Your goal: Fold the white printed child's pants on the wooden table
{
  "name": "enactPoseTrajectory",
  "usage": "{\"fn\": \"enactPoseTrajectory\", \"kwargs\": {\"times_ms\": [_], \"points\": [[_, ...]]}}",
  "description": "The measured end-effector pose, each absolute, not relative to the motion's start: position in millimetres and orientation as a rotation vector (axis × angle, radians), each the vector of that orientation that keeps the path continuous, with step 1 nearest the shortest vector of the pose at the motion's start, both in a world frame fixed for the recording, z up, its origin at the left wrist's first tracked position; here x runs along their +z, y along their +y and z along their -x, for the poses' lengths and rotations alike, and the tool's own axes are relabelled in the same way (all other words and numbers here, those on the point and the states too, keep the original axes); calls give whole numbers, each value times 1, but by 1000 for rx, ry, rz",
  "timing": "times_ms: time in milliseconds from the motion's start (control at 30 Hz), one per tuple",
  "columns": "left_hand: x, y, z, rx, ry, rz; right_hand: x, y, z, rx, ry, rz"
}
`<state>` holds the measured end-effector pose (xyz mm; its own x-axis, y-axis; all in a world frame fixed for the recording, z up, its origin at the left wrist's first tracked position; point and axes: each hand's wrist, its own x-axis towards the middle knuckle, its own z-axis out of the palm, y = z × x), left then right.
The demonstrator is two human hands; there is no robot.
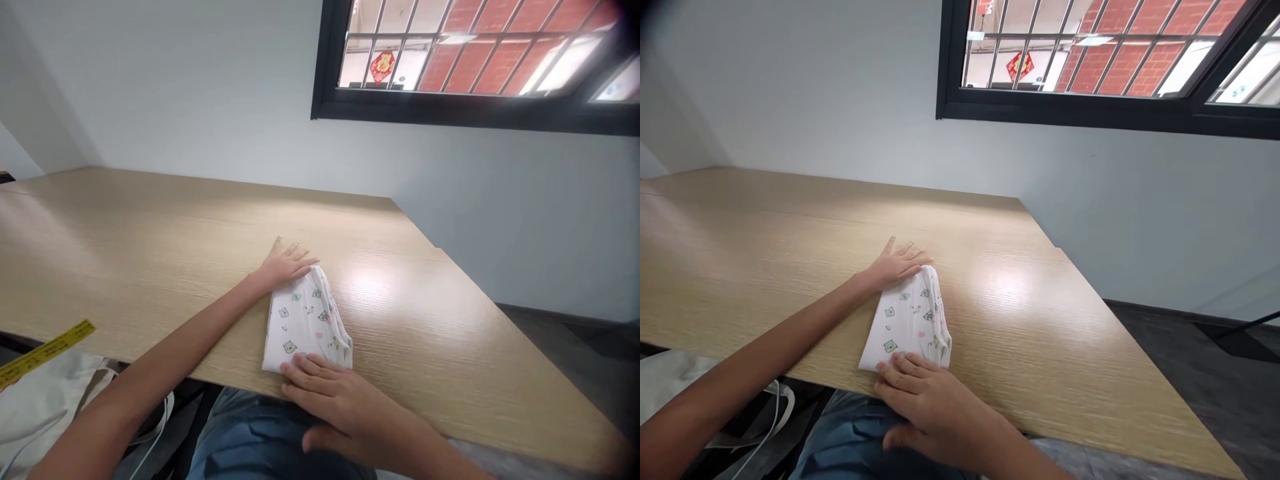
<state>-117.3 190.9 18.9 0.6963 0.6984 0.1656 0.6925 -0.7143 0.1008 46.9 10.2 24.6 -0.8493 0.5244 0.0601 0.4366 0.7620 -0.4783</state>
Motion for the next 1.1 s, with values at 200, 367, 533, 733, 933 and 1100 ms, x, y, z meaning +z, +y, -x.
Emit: {"fn": "enactPoseTrajectory", "kwargs": {"times_ms": [200, 367, 533, 733, 933, 1100], "points": [[28, 131, 154, 340, 1208, -2814, 38, 42, -66, 618, -2665, 804], [17, 87, 181, 182, 910, -2689, 39, 73, -77, 596, -2623, 1039], [-4, 62, 190, 221, 841, -2672, 28, 61, -86, 696, -2754, 1076], [3, 26, 182, 406, 840, -2573, 15, 6, -89, 623, -2689, 993], [4, 18, 160, 680, 1194, -1966, 14, -16, -78, 907, -2111, 1322], [-8, 30, 136, 878, 1459, -1622, 9, 6, -54, 796, -1675, 1569]]}}
